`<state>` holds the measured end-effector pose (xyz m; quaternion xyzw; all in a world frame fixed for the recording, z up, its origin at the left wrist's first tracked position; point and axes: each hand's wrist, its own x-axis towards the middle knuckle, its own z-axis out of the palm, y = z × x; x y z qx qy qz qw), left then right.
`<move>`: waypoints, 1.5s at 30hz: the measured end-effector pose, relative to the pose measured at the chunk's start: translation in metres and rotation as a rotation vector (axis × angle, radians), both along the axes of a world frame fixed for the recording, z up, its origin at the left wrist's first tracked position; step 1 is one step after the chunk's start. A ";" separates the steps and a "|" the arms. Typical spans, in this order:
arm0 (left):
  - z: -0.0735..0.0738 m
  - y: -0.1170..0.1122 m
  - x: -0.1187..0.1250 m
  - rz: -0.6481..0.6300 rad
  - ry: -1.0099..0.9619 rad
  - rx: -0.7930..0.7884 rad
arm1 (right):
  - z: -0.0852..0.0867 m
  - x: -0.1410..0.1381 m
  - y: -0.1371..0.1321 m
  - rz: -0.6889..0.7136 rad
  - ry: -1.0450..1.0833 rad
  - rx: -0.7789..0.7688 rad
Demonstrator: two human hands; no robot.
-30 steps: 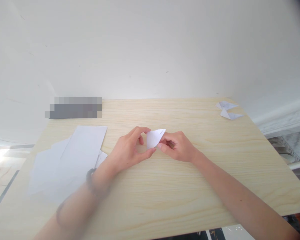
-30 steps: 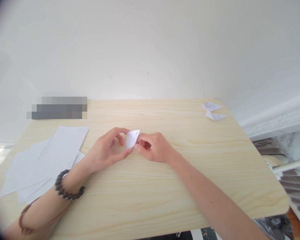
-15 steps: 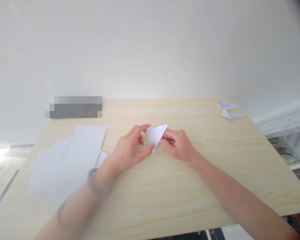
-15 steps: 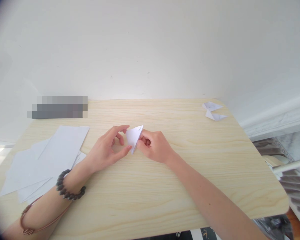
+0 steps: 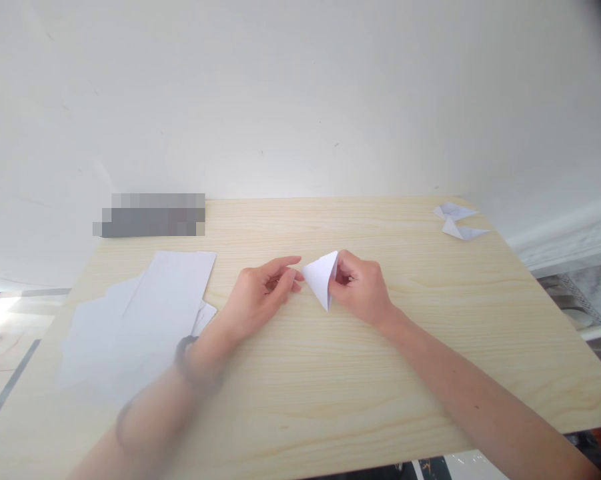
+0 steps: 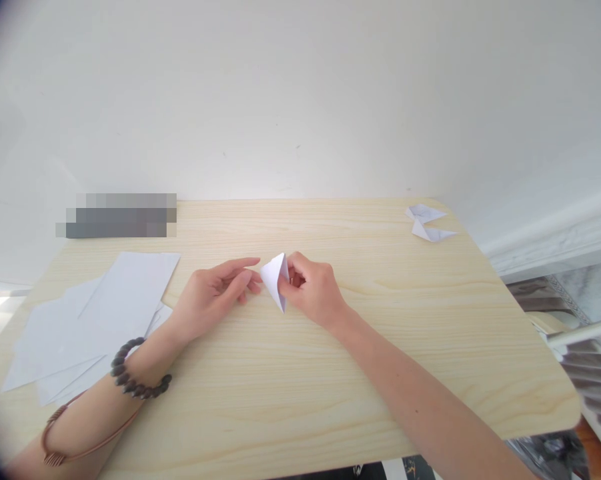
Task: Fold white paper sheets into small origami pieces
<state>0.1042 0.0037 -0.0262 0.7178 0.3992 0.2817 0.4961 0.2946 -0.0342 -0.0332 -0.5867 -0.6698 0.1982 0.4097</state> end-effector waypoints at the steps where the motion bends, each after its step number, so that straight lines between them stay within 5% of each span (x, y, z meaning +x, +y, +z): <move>1: 0.000 0.001 0.000 0.008 -0.051 -0.107 | 0.000 0.000 0.000 -0.023 -0.030 0.071; 7: 0.013 0.007 -0.004 -0.133 -0.217 -0.399 | -0.004 -0.001 0.000 0.128 -0.253 0.368; 11: 0.021 0.004 -0.002 -0.193 -0.166 -0.365 | -0.011 -0.001 0.000 0.198 -0.309 0.387; 19: 0.015 0.004 0.000 -0.047 0.009 -0.158 | -0.007 -0.004 0.000 0.192 -0.238 0.480; 28: 0.013 0.011 -0.004 -0.080 -0.249 -0.562 | -0.003 -0.001 0.005 0.317 -0.025 0.445; 45: 0.010 0.012 -0.006 -0.057 -0.165 -0.464 | 0.003 0.003 0.006 0.325 0.063 0.231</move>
